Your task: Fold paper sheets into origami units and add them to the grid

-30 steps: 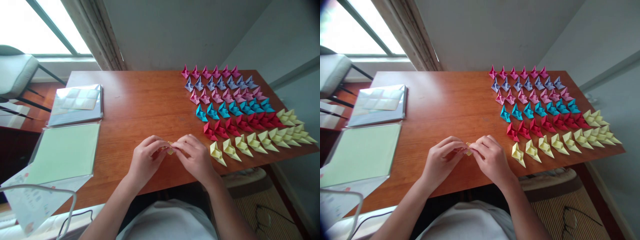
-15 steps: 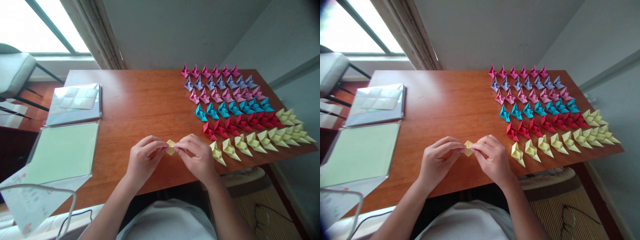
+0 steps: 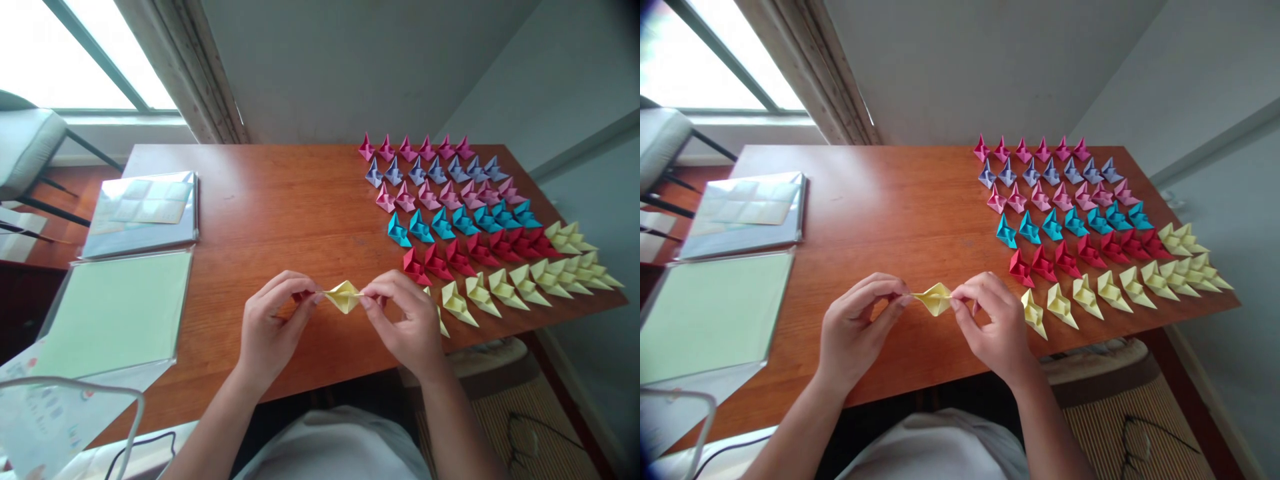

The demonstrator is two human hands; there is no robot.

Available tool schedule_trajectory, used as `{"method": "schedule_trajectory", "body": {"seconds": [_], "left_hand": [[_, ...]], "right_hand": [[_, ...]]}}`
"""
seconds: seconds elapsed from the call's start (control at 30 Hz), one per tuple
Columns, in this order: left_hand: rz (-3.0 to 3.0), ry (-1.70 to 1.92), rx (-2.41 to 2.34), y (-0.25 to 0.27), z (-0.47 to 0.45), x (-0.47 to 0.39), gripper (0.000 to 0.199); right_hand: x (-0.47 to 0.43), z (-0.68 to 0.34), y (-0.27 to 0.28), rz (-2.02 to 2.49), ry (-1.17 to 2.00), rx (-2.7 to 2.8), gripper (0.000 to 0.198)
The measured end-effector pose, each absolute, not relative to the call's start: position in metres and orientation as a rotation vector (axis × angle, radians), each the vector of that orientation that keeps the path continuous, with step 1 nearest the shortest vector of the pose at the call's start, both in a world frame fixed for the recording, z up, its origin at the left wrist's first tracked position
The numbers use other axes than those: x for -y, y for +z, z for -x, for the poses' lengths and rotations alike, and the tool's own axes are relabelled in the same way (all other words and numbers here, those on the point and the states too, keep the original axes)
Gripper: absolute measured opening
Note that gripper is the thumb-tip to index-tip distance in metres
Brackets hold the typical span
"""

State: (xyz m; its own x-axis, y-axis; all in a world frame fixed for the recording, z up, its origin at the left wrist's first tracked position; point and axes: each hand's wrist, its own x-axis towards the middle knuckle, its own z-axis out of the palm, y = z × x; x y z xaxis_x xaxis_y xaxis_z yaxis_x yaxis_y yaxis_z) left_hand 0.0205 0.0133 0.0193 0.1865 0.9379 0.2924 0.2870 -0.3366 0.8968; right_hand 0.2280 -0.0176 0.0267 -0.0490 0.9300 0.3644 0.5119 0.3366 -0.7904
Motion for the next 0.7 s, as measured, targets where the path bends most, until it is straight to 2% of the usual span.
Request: {"method": "schedule_trajectory", "body": {"seconds": [0.3, 0.7], "left_hand": [[-1.536, 1.231, -1.165, 0.0201, -0.0179, -0.0168, 0.007], [-1.740, 1.149, -1.163, 0.0174, -0.0187, -0.0185, 0.008]], "right_hand": [[0.0181, -0.2325, 0.0283, 1.363, 0.476, 1.673, 0.013], [0.0150, -0.2367, 0.0257, 1.369, 0.414, 1.852, 0.013]]}}
